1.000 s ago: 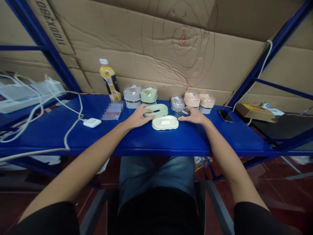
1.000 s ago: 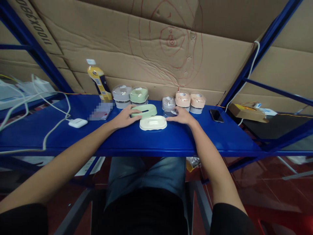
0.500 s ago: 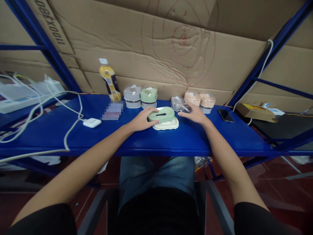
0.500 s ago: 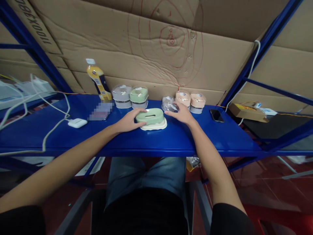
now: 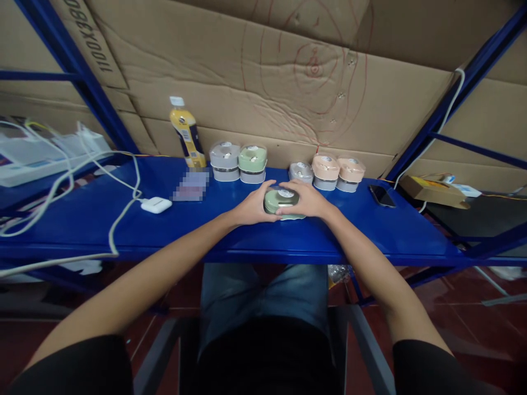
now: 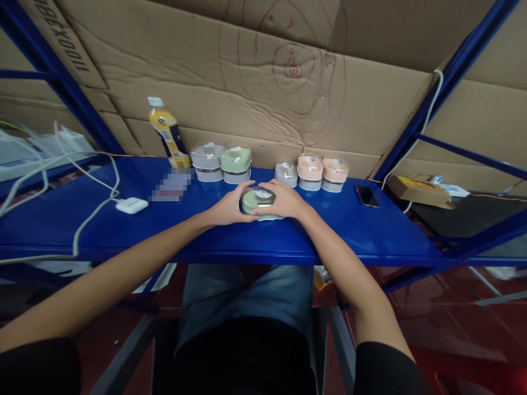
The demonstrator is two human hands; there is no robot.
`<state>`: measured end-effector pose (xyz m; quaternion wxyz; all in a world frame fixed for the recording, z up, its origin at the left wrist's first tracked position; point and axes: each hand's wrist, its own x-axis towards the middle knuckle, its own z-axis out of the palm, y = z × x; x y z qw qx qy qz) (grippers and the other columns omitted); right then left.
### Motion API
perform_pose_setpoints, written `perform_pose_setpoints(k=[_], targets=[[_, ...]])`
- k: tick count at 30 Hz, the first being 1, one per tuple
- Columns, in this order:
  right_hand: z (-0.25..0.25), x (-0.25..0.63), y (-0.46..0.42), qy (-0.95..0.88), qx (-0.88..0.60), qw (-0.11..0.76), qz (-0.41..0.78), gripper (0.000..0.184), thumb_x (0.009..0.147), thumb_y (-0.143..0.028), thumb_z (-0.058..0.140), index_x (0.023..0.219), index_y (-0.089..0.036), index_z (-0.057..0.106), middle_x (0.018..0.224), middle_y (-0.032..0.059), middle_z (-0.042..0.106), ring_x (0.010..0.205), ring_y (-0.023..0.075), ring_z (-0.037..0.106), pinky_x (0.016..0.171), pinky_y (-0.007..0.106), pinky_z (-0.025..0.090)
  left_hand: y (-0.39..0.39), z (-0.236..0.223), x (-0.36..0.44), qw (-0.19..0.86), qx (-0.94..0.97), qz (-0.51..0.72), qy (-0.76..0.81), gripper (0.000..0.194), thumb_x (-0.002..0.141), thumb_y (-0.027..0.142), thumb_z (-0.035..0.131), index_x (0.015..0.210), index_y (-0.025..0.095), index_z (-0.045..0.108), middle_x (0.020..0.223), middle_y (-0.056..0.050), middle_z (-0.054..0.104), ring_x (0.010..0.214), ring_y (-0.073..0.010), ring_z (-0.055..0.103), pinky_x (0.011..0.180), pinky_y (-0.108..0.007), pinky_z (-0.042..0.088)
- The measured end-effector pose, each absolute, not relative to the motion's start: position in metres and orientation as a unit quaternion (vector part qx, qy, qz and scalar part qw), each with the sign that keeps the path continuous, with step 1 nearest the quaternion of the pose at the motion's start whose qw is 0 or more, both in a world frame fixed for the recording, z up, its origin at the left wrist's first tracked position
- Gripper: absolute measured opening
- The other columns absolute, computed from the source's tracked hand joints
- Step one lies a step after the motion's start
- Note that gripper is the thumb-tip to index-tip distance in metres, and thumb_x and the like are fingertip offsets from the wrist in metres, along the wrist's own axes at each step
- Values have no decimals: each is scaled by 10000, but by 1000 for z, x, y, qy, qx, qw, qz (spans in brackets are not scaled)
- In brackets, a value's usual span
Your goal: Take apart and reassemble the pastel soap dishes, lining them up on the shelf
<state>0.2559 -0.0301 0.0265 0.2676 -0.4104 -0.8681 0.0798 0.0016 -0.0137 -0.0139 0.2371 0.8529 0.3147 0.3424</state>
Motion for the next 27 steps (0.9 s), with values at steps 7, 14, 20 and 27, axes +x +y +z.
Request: perform_pose_setpoints(k=[7, 14, 20, 27], targets=[[22, 256, -34, -872, -418, 246, 64, 986, 787, -826, 880, 1541, -213, 712, 1407, 165, 731, 1308, 392, 722, 1183, 569, 558, -10, -18, 2, 252, 847, 335, 326, 1272, 680, 556, 961, 1713, 135, 348, 1562, -295, 651, 1481, -503, 638, 1243, -689, 494], [17, 258, -32, -874, -419, 233, 75, 1020, 811, -868, 839, 1598, -243, 667, 1473, 171, 701, 1396, 407, 690, 1242, 589, 531, -14, -12, 2, 227, 854, 322, 340, 1199, 716, 608, 945, 1689, 145, 418, 1596, -255, 635, 1479, -476, 638, 1244, -618, 519], [16, 262, -28, -842, -476, 244, 71, 1161, 798, -839, 867, 1717, -222, 516, 1648, 225, 577, 1565, 458, 564, 1304, 641, 473, -45, 3, -11, 100, 875, 227, 416, 920, 991, 635, 749, 1748, 220, 432, 1459, -195, 681, 1384, -422, 674, 1196, -558, 535], [15, 271, -24, -776, -537, 332, -17, 752, 926, -607, 825, 1532, -187, 675, 1457, 236, 679, 1391, 459, 677, 1177, 650, 575, -56, 32, 29, -59, 824, 82, 557, 789, 1148, 550, 609, 1772, 123, 383, 1399, -311, 723, 1316, -487, 733, 1034, -513, 604]])
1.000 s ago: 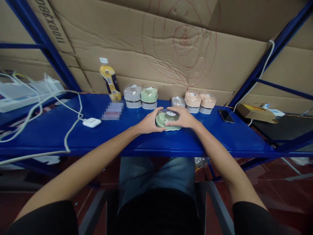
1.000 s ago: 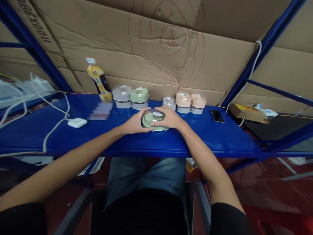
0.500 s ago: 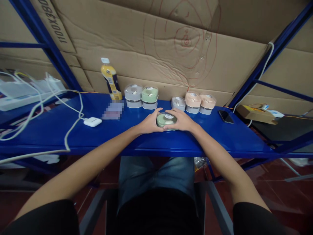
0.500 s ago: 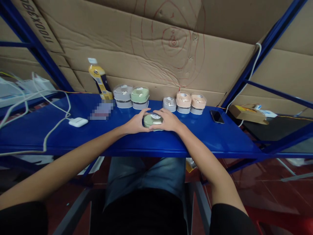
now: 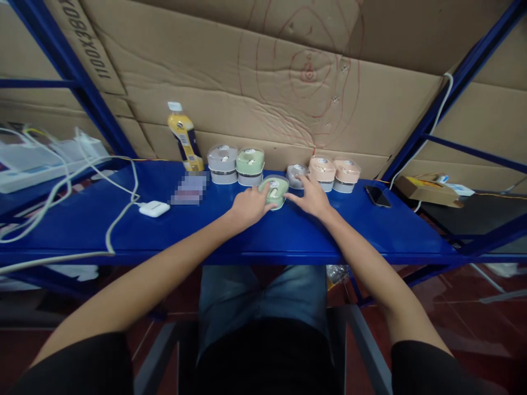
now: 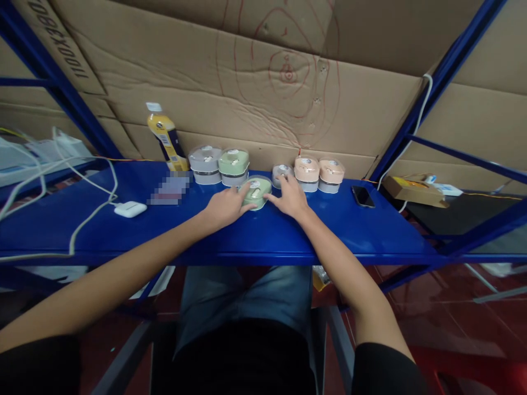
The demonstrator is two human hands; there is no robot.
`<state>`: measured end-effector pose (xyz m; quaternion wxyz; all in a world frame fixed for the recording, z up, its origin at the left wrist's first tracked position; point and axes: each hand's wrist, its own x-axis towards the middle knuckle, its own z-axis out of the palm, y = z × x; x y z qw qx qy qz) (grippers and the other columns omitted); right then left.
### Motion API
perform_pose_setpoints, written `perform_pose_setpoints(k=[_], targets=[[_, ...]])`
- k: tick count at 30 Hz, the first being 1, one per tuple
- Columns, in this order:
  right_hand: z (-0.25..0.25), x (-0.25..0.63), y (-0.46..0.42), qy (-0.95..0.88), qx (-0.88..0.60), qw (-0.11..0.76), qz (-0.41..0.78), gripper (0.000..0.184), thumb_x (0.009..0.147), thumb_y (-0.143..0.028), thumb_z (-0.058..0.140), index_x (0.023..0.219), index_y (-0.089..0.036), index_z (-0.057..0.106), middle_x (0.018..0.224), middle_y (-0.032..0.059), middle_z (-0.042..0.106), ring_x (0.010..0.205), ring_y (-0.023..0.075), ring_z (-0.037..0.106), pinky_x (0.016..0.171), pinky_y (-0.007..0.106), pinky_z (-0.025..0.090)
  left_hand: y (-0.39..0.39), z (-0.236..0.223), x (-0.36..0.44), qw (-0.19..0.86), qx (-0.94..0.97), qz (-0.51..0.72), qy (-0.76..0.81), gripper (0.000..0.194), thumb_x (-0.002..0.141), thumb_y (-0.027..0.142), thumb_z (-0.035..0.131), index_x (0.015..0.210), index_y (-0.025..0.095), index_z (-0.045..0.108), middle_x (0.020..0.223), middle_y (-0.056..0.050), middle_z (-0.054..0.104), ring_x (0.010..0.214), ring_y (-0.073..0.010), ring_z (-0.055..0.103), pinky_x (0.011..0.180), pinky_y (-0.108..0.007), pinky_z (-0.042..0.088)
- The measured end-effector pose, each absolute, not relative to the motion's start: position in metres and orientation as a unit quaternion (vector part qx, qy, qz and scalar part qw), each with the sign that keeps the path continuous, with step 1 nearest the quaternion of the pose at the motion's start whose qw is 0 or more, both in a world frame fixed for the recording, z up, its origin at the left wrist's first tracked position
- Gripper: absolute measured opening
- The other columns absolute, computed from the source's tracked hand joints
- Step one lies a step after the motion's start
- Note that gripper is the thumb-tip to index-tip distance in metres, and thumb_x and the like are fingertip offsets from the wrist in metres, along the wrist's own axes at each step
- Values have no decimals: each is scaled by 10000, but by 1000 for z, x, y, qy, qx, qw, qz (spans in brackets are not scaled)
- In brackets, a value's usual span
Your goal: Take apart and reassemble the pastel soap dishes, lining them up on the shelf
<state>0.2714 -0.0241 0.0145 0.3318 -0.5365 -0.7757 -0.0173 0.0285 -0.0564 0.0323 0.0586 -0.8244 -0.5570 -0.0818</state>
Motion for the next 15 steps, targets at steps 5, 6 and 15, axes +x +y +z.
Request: perform_pose_setpoints(k=[5, 6, 15], targets=[[13, 282, -21, -747, -553, 368, -26, 542, 976, -512, 720, 1401, -176, 729, 1344, 218, 736, 1239, 407, 733, 1099, 630, 606, -12, 42, 70, 25, -811, -113, -574, 680, 1142, 365, 624, 1689, -4, 459, 1393, -362, 736, 1348, -508, 729, 1098, -565, 591], [13, 284, -20, -745, -557, 366, -24, 528, 974, -514, 716, 1382, -179, 736, 1331, 215, 741, 1216, 403, 738, 1096, 634, 605, -3, 43, 75, 21, -812, -122, -571, 637, 1138, 309, 603, 1676, -5, 470, 1388, -353, 742, 1356, -501, 726, 1104, -570, 588], [15, 279, -19, -748, -556, 363, 0, 456, 980, -536, 694, 1263, -185, 765, 1234, 201, 758, 1126, 386, 742, 1032, 628, 615, 29, 51, 46, 72, -776, -293, -554, 594, 1083, 304, 524, 1615, 45, 476, 1683, -372, 479, 1619, -574, 382, 1283, -735, 335]])
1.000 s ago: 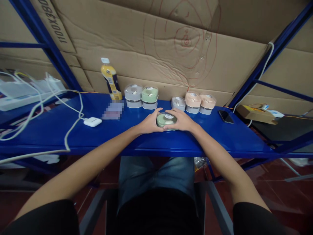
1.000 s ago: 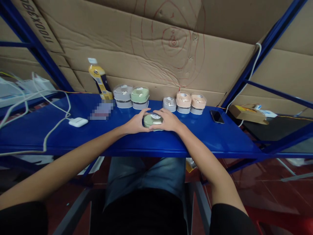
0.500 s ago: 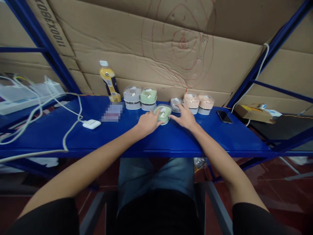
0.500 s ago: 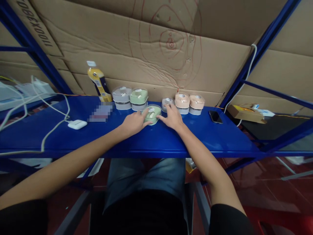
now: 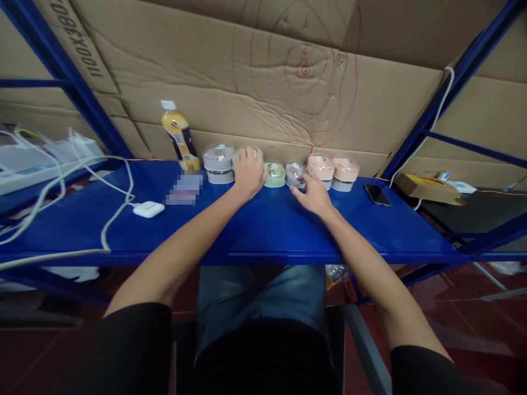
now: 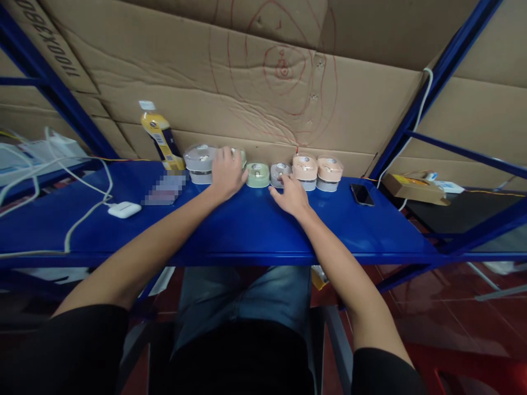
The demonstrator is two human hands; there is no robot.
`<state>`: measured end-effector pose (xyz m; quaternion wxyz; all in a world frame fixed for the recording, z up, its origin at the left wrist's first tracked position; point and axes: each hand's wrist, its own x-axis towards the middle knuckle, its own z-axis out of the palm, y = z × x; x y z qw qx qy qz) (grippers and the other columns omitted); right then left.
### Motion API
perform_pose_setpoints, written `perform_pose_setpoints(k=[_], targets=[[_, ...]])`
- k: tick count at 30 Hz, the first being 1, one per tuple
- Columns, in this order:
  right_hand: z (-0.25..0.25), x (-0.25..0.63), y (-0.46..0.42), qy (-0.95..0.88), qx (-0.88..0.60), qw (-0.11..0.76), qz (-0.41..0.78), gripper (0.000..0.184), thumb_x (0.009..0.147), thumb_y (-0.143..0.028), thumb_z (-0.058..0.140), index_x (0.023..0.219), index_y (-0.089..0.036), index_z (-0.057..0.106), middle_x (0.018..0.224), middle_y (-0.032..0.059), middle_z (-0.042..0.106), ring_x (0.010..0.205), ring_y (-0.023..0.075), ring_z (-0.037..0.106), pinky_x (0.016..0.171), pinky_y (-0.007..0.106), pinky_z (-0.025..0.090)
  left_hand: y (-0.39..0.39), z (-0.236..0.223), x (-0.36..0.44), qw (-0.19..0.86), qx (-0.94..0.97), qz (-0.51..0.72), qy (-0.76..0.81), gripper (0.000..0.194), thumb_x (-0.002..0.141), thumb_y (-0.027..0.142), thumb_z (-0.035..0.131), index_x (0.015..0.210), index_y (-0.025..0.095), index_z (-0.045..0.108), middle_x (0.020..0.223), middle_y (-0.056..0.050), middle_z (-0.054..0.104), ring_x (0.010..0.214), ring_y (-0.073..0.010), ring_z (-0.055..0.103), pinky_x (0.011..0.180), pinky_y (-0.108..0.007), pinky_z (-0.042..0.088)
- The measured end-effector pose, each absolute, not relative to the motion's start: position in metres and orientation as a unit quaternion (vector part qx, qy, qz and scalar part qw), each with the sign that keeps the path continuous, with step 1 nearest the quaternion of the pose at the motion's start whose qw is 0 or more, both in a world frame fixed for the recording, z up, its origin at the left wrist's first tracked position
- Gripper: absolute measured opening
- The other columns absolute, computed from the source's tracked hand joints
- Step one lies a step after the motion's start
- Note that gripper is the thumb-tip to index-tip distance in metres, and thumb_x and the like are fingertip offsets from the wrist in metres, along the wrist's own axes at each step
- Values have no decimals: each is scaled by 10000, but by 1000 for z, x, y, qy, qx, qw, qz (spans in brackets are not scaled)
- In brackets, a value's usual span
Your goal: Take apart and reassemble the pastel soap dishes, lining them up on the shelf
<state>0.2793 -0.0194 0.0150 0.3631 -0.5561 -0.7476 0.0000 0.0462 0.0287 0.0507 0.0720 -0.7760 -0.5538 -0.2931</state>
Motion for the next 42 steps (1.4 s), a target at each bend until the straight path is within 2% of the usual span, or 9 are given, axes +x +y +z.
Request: perform_pose_setpoints(k=[4, 8, 15, 22, 26, 30, 32, 35, 42], targets=[[18, 276, -23, -752, -562, 345, 10, 420, 994, -544, 680, 1199, -189, 773, 1214, 189, 763, 1092, 370, 748, 973, 568, 627, 51, 48, 37, 82, -728, -306, -608, 857, 999, 420, 676, 1694, 12, 383, 1793, -392, 325, 1683, -614, 240, 1321, -773, 200], [19, 280, -22, -749, -580, 320, 17, 428, 1005, -542, 674, 1191, -170, 773, 1207, 193, 767, 1075, 364, 758, 980, 553, 619, 62, 43, 41, 80, -719, -284, -629, 803, 1014, 442, 689, 1687, 81, 440, 1778, -356, 377, 1657, -599, 308, 1310, -784, 200], [12, 283, -15, -753, -562, 342, 13, 397, 984, -559, 702, 1151, -208, 782, 1151, 168, 783, 1044, 355, 760, 962, 550, 632, 47, 47, 43, 72, -733, -266, -622, 729, 996, 310, 677, 1656, 84, 467, 1753, -364, 366, 1602, -610, 350, 1191, -749, 427], [14, 287, -14, -736, -567, 369, 12, 403, 978, -559, 687, 1139, -202, 780, 1117, 162, 790, 1025, 346, 758, 1045, 600, 618, 35, 55, 28, 49, -741, -350, -571, 769, 1043, 486, 699, 1689, 154, 445, 1766, -298, 365, 1638, -586, 281, 1300, -750, 309], [24, 287, -24, -737, -521, 431, 0, 644, 942, -670, 748, 1410, -229, 712, 1386, 189, 736, 1253, 392, 720, 1155, 645, 577, 2, 50, 15, 28, -820, -387, -420, 759, 1003, 490, 771, 1662, 223, 506, 1745, -221, 411, 1645, -529, 321, 1373, -733, 235], [35, 287, -36, -813, -427, 394, 30, 1147, 744, -769, 934, 1674, -244, 515, 1746, 198, 510, 1642, 442, 465, 1341, 650, 417, -36, 31, 4, -22, -901, -355, -247, 650, 1002, 401, 752, 1612, 258, 582, 1707, -188, 469, 1640, -451, 408, 1384, -714, 298], [37, 286, -39, -848, -398, 339, 80, 1264, 680, -780, 972, 1716, -252, 478, 1779, 195, 489, 1656, 452, 459, 1353, 657, 398, -46, 20, 0, -56, -916, -339, -207, 638, 985, 370, 768, 1596, 277, 609, 1713, -177, 474, 1652, -433, 419, 1385, -702, 331], [33, 280, -42, -869, -387, 274, 141, 1227, 664, -769, 985, 1693, -276, 533, 1695, 176, 606, 1546, 450, 594, 1300, 653, 462, -46, 7, -4, -101, -918, -325, -203, 659, 935, 342, 815, 1568, 284, 640, 1732, -172, 460, 1667, -431, 422, 1390, -673, 358], [22, 260, -46, -874, -409, 239, 110, 1108, 667, -803, 971, 1584, -273, 645, 1509, 159, 713, 1406, 429, 680, 1209, 609, 547, -27, -9, -4, -217, -872, -338, -279, 1171, 729, 543, 990, 1696, 233, 406, 1593, -217, 622, 1513, -463, 604, 1290, -673, 479]])
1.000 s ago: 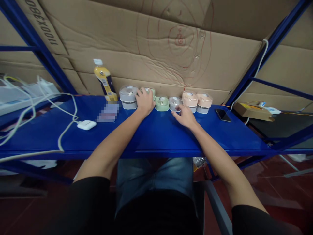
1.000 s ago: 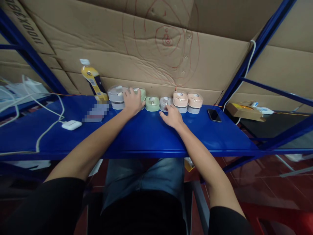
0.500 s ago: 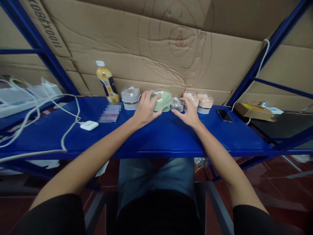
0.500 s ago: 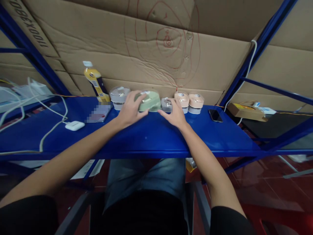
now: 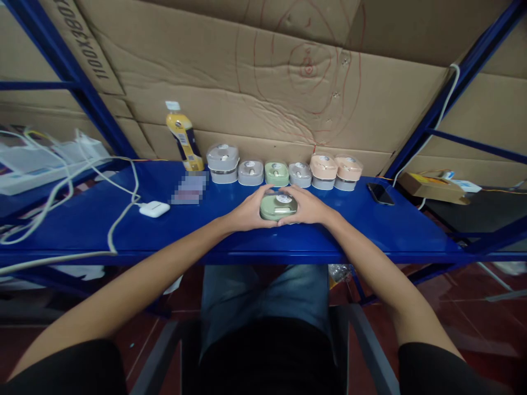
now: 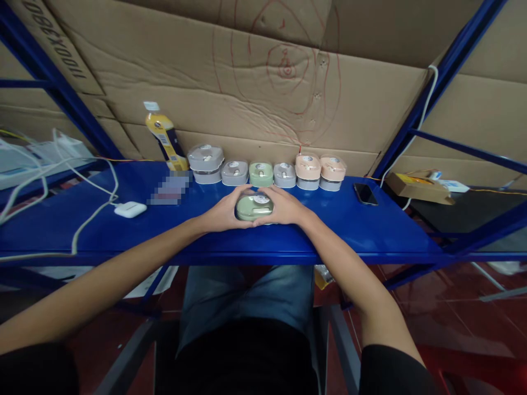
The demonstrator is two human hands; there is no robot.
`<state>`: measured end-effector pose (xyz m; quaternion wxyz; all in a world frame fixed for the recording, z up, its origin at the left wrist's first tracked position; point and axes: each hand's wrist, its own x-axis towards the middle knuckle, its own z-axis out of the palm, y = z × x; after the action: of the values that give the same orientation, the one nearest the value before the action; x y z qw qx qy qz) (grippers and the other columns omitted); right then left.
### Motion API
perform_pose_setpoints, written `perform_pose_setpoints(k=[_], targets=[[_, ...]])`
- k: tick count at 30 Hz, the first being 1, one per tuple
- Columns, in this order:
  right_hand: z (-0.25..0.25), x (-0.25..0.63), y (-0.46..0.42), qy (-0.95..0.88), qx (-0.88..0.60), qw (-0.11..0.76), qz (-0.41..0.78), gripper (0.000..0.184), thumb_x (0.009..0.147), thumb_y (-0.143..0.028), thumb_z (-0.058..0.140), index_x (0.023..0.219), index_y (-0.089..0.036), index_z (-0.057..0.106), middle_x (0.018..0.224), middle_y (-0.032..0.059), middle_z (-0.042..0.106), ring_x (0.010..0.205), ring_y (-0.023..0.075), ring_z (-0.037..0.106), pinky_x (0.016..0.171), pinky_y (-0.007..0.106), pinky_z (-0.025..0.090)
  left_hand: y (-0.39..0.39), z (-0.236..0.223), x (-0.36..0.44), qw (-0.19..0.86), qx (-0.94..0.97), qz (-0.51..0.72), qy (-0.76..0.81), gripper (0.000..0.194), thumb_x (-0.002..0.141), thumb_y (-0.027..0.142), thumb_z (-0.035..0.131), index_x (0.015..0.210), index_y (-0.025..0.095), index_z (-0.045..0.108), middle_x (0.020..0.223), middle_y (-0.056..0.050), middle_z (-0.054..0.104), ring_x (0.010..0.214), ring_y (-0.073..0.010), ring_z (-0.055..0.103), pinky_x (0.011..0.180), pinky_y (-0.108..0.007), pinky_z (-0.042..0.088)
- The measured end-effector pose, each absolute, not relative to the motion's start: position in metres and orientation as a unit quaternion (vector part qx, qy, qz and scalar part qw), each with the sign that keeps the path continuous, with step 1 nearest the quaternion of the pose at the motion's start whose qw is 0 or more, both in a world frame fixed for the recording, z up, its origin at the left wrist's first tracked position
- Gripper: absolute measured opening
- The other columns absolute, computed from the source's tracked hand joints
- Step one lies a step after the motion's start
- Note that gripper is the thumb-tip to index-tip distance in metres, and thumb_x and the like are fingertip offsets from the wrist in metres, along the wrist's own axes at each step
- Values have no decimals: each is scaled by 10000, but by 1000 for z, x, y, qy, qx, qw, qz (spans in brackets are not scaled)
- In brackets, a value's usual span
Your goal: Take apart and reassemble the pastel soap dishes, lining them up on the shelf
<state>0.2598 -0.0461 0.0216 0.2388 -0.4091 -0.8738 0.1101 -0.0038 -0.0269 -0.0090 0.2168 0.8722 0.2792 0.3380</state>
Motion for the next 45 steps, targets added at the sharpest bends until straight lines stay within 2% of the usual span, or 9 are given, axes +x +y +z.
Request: perform_pose_setpoints(k=[7, 12, 15, 20, 23, 27, 31, 40, 45], targets=[[29, 273, -42, -844, -412, 316, 137, 944, 808, -835, 835, 1521, -239, 675, 1517, 163, 726, 1393, 404, 691, 1216, 591, 545, -24, -12, -7, 256, 852, 343, 300, 1284, 706, 587, 995, 1742, 213, 336, 1482, -206, 689, 1395, -431, 685, 1239, -650, 518], [39, 308, -31, -764, -489, 403, 124, 910, 860, -838, 736, 1475, -171, 682, 1470, 197, 758, 1334, 420, 720, 1182, 614, 556, -31, -6, -10, 180, 905, 283, 261, 631, 945, 565, 797, 1498, 269, 730, 1540, -154, 597, 1488, -393, 600, 1323, -611, 461], [36, 317, -25, -742, -521, 407, 110, 894, 848, -842, 732, 1442, -176, 696, 1439, 204, 772, 1297, 425, 733, 1158, 636, 560, -35, -5, -9, 168, 914, 272, 251, 483, 1011, 557, 720, 1396, 283, 821, 1553, -140, 557, 1524, -377, 561, 1354, -587, 441], [33, 318, -23, -741, -535, 391, 116, 852, 867, -814, 757, 1443, -189, 702, 1384, 189, 797, 1262, 428, 741, 1113, 638, 584, -30, 1, -15, 151, 901, 292, 284, 523, 1048, 594, 646, 1376, 233, 836, 1552, -159, 553, 1523, -396, 548, 1368, -604, 411], [37, 322, -25, -746, -564, 328, 133, 848, 878, -768, 783, 1475, -173, 692, 1332, 184, 809, 1244, 423, 749, 1101, 615, 598, -21, 6, -27, 128, 886, 301, 327, 595, 1061, 621, 587, 1398, 187, 816, 1539, -180, 558, 1521, -416, 547, 1357, -615, 411], [40, 332, -25, -758, -588, 234, 160, 887, 773, -699, 912, 1472, -190, 716, 1397, 183, 791, 1245, 425, 759, 1120, 610, 602, -7, 6, -47, 113, 878, 292, 363, 672, 1045, 689, 553, 1365, 160, 817, 1483, -192, 567, 1509, -429, 548, 1332, -635, 424], [37, 336, -21, -776, -572, 206, 165, 907, 716, -661, 964, 1474, -220, 734, 1472, 171, 770, 1301, 445, 748, 1149, 633, 594, 0, 1, -60, 110, 878, 270, 381, 718, 1024, 746, 540, 1337, 166, 826, 1432, -187, 563, 1447, -430, 582, 1312, -660, 430], [31, 337, -14, -793, -558, 185, 160, 972, 707, -655, 981, 1517, -184, 723, 1494, 206, 755, 1344, 470, 740, 1186, 665, 586, 2, -3, -61, 119, 871, 270, 393, 690, 998, 766, 575, 1314, 201, 814, 1381, -168, 595, 1384, -430, 620, 1280, -665, 457], [27, 339, -11, -794, -550, 188, 178, 1116, 662, -662, 1006, 1611, -194, 652, 1591, 214, 700, 1421, 491, 701, 1247, 705, 539, 3, -4, -60, 118, 861, 285, 405, 857, 890, 771, 728, 1514, 188, 662, 1485, -190, 647, 1433, -448, 620, 1279, -650, 458]])
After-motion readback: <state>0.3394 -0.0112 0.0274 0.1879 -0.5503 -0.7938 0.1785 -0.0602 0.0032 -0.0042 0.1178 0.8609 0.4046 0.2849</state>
